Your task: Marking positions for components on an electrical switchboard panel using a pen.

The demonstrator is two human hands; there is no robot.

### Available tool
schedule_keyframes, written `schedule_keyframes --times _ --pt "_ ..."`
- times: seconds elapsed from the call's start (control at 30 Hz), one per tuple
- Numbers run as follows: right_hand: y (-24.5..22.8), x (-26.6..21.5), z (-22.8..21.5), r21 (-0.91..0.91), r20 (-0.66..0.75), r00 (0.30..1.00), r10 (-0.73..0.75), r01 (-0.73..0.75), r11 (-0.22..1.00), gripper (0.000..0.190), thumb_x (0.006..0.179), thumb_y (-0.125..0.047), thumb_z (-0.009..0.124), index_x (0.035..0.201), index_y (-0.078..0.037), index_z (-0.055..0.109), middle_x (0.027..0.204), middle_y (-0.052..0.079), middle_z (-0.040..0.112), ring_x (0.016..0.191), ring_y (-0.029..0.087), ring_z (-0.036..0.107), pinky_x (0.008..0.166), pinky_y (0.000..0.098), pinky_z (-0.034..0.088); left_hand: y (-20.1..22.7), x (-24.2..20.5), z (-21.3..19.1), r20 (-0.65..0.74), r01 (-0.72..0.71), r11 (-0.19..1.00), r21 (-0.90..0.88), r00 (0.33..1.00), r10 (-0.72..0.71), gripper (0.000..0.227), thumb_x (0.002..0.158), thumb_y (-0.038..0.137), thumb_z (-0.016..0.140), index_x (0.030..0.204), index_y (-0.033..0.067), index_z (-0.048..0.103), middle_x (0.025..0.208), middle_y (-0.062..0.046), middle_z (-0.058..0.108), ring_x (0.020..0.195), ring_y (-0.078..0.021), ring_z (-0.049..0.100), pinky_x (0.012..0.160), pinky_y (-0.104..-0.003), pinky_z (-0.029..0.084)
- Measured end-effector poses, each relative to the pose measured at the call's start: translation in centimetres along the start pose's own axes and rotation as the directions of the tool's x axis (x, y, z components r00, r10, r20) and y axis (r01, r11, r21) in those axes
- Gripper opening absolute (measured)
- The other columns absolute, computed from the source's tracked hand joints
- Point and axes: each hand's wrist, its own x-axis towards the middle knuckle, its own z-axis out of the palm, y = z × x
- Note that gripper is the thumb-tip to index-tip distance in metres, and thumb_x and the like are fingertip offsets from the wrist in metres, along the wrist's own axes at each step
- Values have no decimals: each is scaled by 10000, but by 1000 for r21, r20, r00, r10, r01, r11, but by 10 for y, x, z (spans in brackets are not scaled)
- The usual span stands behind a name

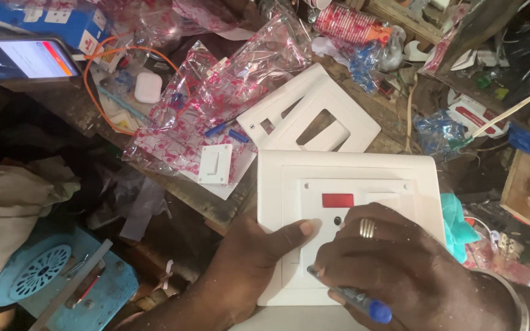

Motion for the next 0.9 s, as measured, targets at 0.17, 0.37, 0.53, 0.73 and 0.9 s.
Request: schedule_keyframes --times 0.17,0.37,0.53,0.73,0.9 --pt "0 5 -2 16 8 996 -86 86 996 396 820 -69 801 1142 -59 570 1085 85 734 959 232 722 990 540 509 1 1 0 8 -16 1000 12 1000 16 522 827 128 728 1310 -18 593 1117 -142 727 964 -199 707 839 -372 587" --pt "-2 10 -4 42 27 995 -98 96 994 360 838 -79 758 1131 -60 551 1066 79 726 938 220 727 1004 580 466 0 1 -1 23 -29 1000 11 999 28 520 836 124 724 1317 -18 586 1120 -139 721 961 -193 705 822 -361 588" --pt "-2 9 -2 -1 63 991 -114 115 993 358 856 -146 753 1133 -70 539 1026 38 725 911 203 727 985 578 473 3 0 1 6 -5 1000 31 1000 4 515 832 121 721 1312 -18 596 1097 -141 723 927 -202 704 789 -364 591" --pt "-4 12 -6 14 91 990 -109 108 994 371 837 -147 755 1124 -73 532 1006 38 710 891 199 716 994 576 469 2 -2 2 -43 32 999 0 999 -32 525 809 113 725 1301 -13 592 1066 -140 725 916 -209 707 784 -374 594" --pt "3 -3 -3 -8 43 986 -159 159 987 380 829 -135 767 1144 -103 557 1031 43 719 895 185 721 1033 570 449 -6 0 -5 -49 5 997 72 999 -1 546 822 145 744 1321 -34 612 1116 -148 744 967 -200 707 851 -365 580"
